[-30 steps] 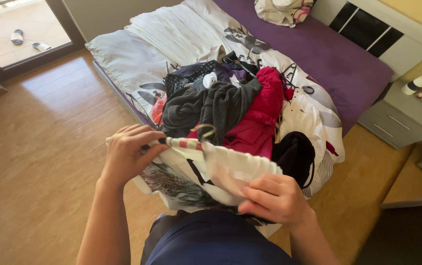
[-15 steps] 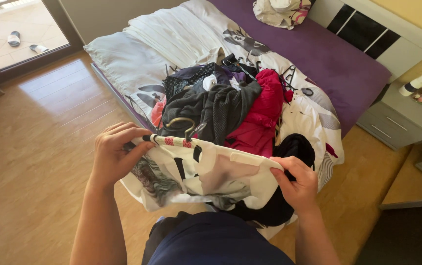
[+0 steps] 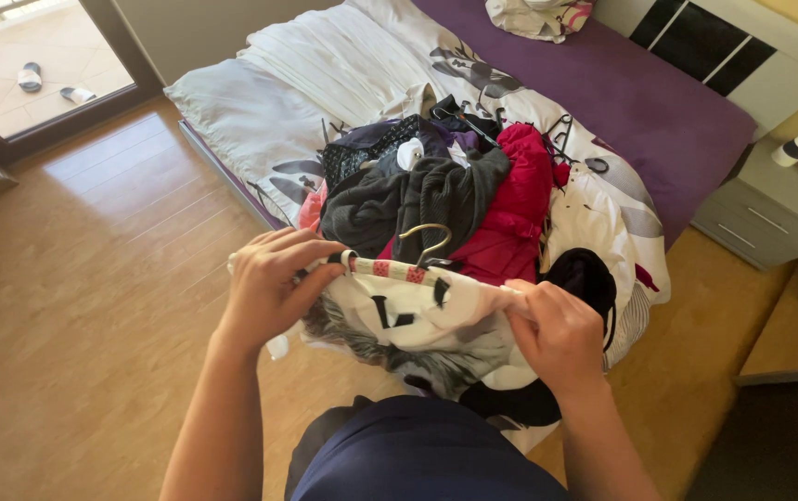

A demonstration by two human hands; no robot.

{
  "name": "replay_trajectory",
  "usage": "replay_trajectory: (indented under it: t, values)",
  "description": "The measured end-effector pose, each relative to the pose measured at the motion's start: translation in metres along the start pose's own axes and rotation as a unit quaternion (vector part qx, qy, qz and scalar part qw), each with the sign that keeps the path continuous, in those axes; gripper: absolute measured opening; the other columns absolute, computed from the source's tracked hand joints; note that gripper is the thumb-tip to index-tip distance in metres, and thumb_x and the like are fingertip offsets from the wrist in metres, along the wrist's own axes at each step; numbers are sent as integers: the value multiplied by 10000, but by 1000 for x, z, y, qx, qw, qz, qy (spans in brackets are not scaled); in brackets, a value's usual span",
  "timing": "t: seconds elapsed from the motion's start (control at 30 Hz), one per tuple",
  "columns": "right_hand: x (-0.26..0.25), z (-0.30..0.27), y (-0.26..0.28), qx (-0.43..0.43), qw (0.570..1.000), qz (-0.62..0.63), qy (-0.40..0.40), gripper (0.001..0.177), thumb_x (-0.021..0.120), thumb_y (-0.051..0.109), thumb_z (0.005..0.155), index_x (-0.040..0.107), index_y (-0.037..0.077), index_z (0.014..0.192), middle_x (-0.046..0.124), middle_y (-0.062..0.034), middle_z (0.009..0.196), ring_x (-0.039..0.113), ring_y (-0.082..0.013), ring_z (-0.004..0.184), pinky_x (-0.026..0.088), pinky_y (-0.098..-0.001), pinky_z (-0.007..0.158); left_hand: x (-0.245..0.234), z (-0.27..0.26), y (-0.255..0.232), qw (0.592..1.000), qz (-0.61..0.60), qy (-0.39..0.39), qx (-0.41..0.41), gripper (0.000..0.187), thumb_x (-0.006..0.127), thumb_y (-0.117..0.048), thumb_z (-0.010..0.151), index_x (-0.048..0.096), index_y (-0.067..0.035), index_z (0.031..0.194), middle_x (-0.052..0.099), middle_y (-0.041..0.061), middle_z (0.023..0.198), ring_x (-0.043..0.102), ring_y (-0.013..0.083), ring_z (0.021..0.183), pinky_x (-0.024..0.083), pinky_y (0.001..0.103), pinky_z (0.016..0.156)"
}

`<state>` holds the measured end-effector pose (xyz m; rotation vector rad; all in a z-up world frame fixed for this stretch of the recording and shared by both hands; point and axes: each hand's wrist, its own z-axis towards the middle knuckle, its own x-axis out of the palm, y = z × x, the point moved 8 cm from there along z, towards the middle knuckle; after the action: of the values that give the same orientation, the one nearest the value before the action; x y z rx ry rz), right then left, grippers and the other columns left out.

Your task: The person hangs a white patterned shirt on a hanger, then picks up a dark striped shirt from a pile on the bed and hangs it on a hanger as well.

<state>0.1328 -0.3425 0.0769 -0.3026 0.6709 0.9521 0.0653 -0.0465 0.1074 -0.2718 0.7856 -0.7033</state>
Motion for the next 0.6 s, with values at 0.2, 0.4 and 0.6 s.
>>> replay_trajectory:
  t: [0.2,0.4,0.6]
  values:
    - [28,3,-4,40,999,-13,-6,376,691,192,984,460,144,692,472,14,612,552,-208,512,498,-305,520,12,20,-1,996,44,19,76,202,637,-277,1021,752,-114,1053,710,44,908,685,268,859,492,376,763]
    - [28,6,-28,68,997,-22,-31,90,790,155,945,713,130,904,711,26,819,675,-223,670,552,-325,673,-18,28,51,996,7,-79,33,752,751,-604,866,614,-115,1421,600,128,1444,513,367,1370,341,475,1132]
    - [6,16,-31,160,986,-30,-29,116,732,67,1013,712,15,1115,724,-96,1021,615,-227,801,466,-362,727,-16,-8,160,969,-162,-69,-174,905,833,-288,842,334,-118,1579,501,104,1540,586,218,1210,479,353,990]
